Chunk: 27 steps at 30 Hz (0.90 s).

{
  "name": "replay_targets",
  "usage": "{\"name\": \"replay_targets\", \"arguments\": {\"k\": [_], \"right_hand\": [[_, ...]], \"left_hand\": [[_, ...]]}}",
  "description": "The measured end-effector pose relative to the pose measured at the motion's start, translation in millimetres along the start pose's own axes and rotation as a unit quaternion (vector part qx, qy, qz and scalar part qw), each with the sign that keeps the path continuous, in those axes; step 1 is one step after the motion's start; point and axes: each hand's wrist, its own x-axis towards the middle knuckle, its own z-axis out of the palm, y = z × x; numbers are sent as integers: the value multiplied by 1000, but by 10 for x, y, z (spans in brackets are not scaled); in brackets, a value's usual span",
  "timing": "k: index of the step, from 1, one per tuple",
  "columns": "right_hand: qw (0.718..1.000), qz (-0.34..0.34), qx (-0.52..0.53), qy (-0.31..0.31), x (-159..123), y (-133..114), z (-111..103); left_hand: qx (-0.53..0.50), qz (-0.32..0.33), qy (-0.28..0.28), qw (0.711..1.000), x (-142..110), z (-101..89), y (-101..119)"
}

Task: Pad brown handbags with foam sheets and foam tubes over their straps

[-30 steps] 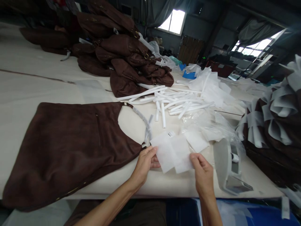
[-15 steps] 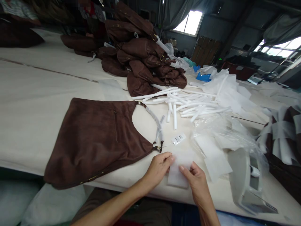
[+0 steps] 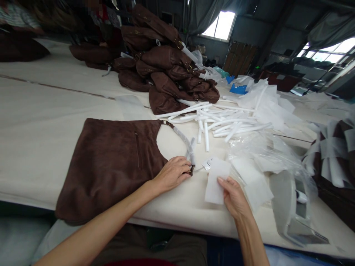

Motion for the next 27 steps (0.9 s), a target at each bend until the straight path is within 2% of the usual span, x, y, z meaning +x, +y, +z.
{"name": "replay_targets", "arguments": {"k": [4, 7, 9, 12, 14, 17, 19, 21, 23, 27], "right_hand": [[993, 47, 7, -106, 361, -77, 309], [981, 58, -2, -183, 568, -172, 540], [970, 51, -36, -234, 598, -241, 684], [950, 38, -110, -291, 468, -241, 847], [946, 32, -132, -295, 309, -133, 877], [946, 50, -129, -294, 96, 84, 771], [957, 55, -97, -267, 34, 154, 663], [975, 44, -44, -215, 50, 133, 612], [981, 45, 0, -190, 126, 58, 671], [972, 61, 45, -223, 340, -45, 1029]], "left_hand": [[-92, 13, -17, 996, -55, -226, -2], [-146, -20, -4, 989, -148, -396, 21], [-196, -64, 23, 978, -228, -494, 25], [-291, -120, 81, 946, -337, -615, 22], [-340, -142, 100, 924, -385, -678, 24], [-404, -157, 78, 898, -435, -737, 25], [-437, -148, 55, 886, -462, -744, 14], [-456, -133, 39, 879, -484, -725, -2], [-468, -121, 19, 875, -493, -686, -16], [-473, -88, -28, 876, -483, -611, -30]]}}
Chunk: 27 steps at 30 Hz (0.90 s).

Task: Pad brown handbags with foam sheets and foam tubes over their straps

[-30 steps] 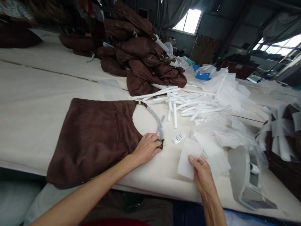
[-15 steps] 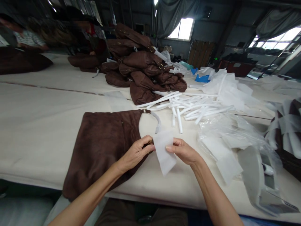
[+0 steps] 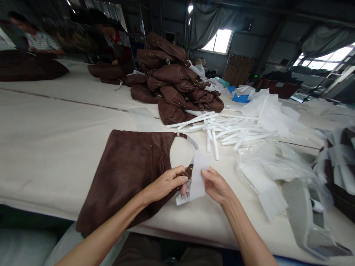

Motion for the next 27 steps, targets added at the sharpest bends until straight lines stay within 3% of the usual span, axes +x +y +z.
{"name": "replay_targets", "arguments": {"k": [6, 10, 13, 18, 20, 22, 25, 27], "right_hand": [[988, -80, 65, 116, 234, 30, 214], [988, -90, 46, 118, 169, -17, 164], [993, -59, 3, 105, 57, -91, 17], [969, 25, -172, 174, -156, -119, -436], [949, 74, -259, 166, -160, -51, -525], [937, 101, -310, 129, -82, 50, -482], [942, 90, -319, 58, 137, 197, -234], [956, 69, -282, 44, 275, 255, -53]], "left_hand": [[62, -14, -9, 998, -58, 0, -54], [50, -18, 34, 998, -144, 10, -138], [12, -12, 92, 996, -188, 17, -205], [-44, -11, 122, 991, -197, 29, -225], [-59, -12, 124, 990, -184, 43, -214], [-66, -16, 122, 990, -170, 58, -206], [-54, -21, 105, 993, -161, 74, -201], [-36, -24, 105, 994, -168, 82, -199]]}}
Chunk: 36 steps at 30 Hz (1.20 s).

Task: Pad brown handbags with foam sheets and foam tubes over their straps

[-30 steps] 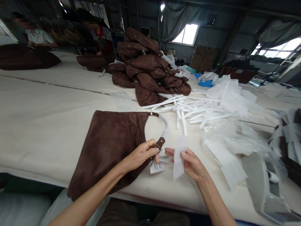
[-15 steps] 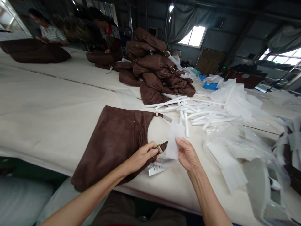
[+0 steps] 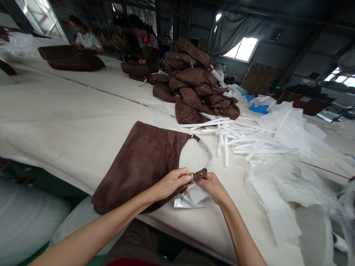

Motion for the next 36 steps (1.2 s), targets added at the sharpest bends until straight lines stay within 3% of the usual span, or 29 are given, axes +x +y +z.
{"name": "replay_targets", "arguments": {"k": [5, 13, 23, 29, 33, 36], "right_hand": [[985, -22, 170, 24, 71, -88, 153], [970, -66, 227, 54, 6, -70, 123], [995, -73, 64, -10, 20, -74, 77], [991, -69, 116, 10, -32, -42, 98], [984, -124, 122, -22, -274, 174, -40], [977, -204, 52, 34, -456, 383, -144]], "left_hand": [[-38, -30, 23, 999, -24, 27, -24], [-121, -70, 19, 990, 9, 40, -8], [-157, -71, -3, 985, 2, -8, 4], [-180, -48, 53, 981, 8, 55, 39], [-194, -44, 63, 978, 1, 42, 44], [-190, -50, 67, 978, -18, 26, 51]]}}
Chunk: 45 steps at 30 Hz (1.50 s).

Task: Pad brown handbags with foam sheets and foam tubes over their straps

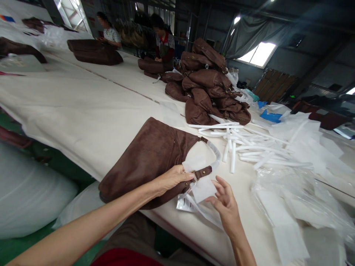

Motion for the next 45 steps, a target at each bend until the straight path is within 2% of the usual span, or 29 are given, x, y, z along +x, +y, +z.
{"name": "replay_targets", "arguments": {"k": [2, 5, 8, 10, 12, 18, 24, 29, 32, 34, 37, 42, 45], "right_hand": [[991, -67, -112, 18, -69, 34, -47], [942, -185, -280, -8, 5, -45, -41], [886, -283, -367, -19, 188, -238, 27], [864, -306, -399, -8, 298, -351, 84], [862, -293, -413, -6, 373, -403, 131], [915, -174, -364, -32, 446, -332, 157], [912, -164, -371, -59, 479, -448, 184], [942, -54, -327, -52, 597, -578, 114], [950, 17, -283, -129, 737, -645, 16], [937, 42, -275, -210, 818, -694, -21], [915, 57, -273, -290, 850, -754, -1], [928, 20, -238, -285, 706, -728, 74], [923, -20, -251, -290, 637, -664, 47]], "left_hand": [[9, -9, -9, 1000, -17, -1, 6], [31, -14, -13, 999, -32, 14, 1], [56, -5, -3, 998, -19, 49, -27], [77, 3, -1, 997, -4, 80, -50], [102, 11, -5, 995, 2, 104, -69], [103, 17, -13, 994, -74, 71, -80], [124, 29, -6, 992, -119, 13, -84], [117, 13, -20, 993, -82, 15, -117], [104, 7, -49, 993, -71, 31, -77], [102, 1, -68, 992, -72, 39, -43], [109, 7, -71, 992, -91, 45, -17], [95, 30, -13, 995, -158, 59, -8], [92, 18, -18, 995, -173, 64, 23]]}}
